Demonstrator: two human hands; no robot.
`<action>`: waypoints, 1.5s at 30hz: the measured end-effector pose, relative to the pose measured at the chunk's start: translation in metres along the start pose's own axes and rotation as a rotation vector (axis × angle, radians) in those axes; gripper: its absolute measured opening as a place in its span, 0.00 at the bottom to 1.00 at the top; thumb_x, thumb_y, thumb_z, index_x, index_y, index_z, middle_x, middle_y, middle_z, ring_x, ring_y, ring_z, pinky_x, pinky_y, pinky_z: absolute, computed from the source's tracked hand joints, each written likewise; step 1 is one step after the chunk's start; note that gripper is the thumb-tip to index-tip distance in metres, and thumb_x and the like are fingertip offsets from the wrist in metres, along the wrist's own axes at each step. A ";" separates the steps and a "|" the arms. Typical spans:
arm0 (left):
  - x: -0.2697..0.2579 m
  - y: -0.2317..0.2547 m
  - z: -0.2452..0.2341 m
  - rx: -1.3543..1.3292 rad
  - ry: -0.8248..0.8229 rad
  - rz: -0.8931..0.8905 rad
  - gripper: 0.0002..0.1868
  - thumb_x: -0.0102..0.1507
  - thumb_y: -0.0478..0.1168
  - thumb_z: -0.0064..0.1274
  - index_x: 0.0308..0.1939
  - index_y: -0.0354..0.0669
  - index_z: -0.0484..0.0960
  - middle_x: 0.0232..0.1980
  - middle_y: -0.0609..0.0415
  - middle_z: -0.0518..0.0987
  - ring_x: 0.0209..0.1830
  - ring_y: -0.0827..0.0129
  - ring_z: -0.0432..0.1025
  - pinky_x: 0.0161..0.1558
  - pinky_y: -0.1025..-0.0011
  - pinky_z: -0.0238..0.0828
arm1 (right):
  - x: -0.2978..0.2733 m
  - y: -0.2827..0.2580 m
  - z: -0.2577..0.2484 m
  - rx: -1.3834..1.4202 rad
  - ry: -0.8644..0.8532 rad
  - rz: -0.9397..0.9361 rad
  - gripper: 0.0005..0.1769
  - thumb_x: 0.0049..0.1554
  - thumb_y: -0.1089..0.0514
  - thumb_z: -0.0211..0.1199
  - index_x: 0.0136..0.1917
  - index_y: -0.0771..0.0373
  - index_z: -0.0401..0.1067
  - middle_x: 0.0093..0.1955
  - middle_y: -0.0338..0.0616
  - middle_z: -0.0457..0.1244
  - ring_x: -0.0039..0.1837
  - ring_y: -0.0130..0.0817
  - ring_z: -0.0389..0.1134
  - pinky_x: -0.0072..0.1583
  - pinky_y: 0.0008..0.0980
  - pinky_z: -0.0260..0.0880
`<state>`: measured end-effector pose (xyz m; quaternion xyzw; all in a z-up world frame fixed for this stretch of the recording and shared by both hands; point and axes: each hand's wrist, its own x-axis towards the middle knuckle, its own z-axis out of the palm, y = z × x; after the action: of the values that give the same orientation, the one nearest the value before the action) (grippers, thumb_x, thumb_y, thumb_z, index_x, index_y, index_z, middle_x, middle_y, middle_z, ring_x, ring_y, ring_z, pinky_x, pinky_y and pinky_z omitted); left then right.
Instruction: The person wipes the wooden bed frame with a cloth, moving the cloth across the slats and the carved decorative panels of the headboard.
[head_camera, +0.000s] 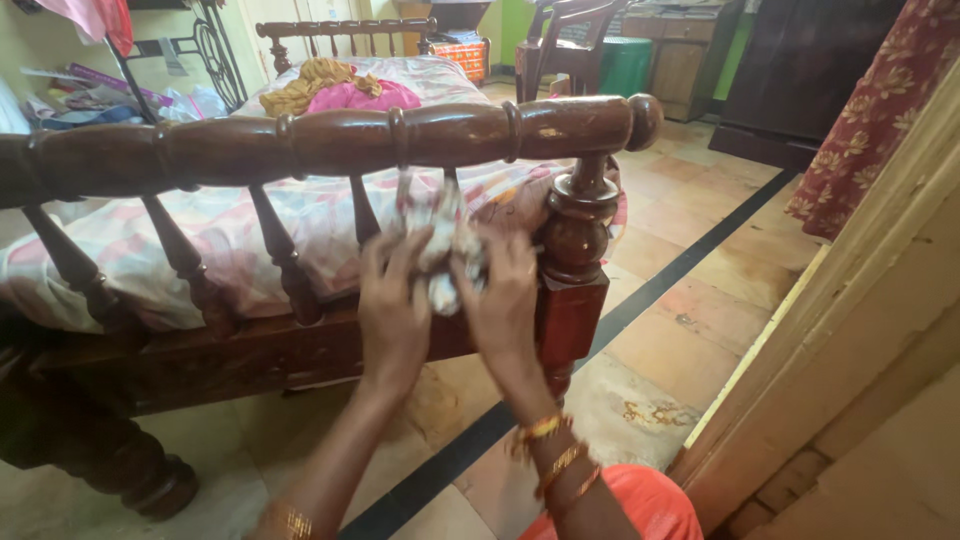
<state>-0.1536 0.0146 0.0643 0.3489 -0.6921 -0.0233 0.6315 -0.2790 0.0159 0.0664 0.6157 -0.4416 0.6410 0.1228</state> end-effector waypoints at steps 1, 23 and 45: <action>0.016 0.003 0.006 -0.014 0.022 0.111 0.30 0.60 0.20 0.47 0.65 0.45 0.77 0.64 0.41 0.71 0.63 0.50 0.73 0.58 0.63 0.76 | 0.017 0.002 -0.001 0.016 0.111 -0.143 0.25 0.54 0.61 0.70 0.64 0.68 0.69 0.74 0.72 0.52 0.70 0.65 0.60 0.67 0.50 0.65; -0.046 -0.076 0.045 0.175 -0.106 -0.015 0.29 0.55 0.21 0.46 0.62 0.31 0.74 0.61 0.31 0.72 0.57 0.37 0.70 0.56 0.52 0.69 | -0.088 0.068 0.047 0.314 -0.110 0.383 0.34 0.54 0.73 0.57 0.71 0.50 0.71 0.57 0.52 0.59 0.54 0.45 0.68 0.55 0.37 0.71; 0.043 -0.026 0.032 0.198 0.032 0.351 0.15 0.68 0.27 0.51 0.59 0.26 0.72 0.57 0.34 0.73 0.55 0.39 0.69 0.55 0.54 0.69 | 0.021 0.022 0.074 0.224 0.186 0.248 0.36 0.62 0.48 0.58 0.73 0.78 0.62 0.71 0.68 0.54 0.75 0.62 0.56 0.77 0.53 0.55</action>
<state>-0.1686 -0.0398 0.0821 0.2835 -0.7312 0.1608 0.5993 -0.2484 -0.0584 0.0655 0.5046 -0.4268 0.7504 0.0138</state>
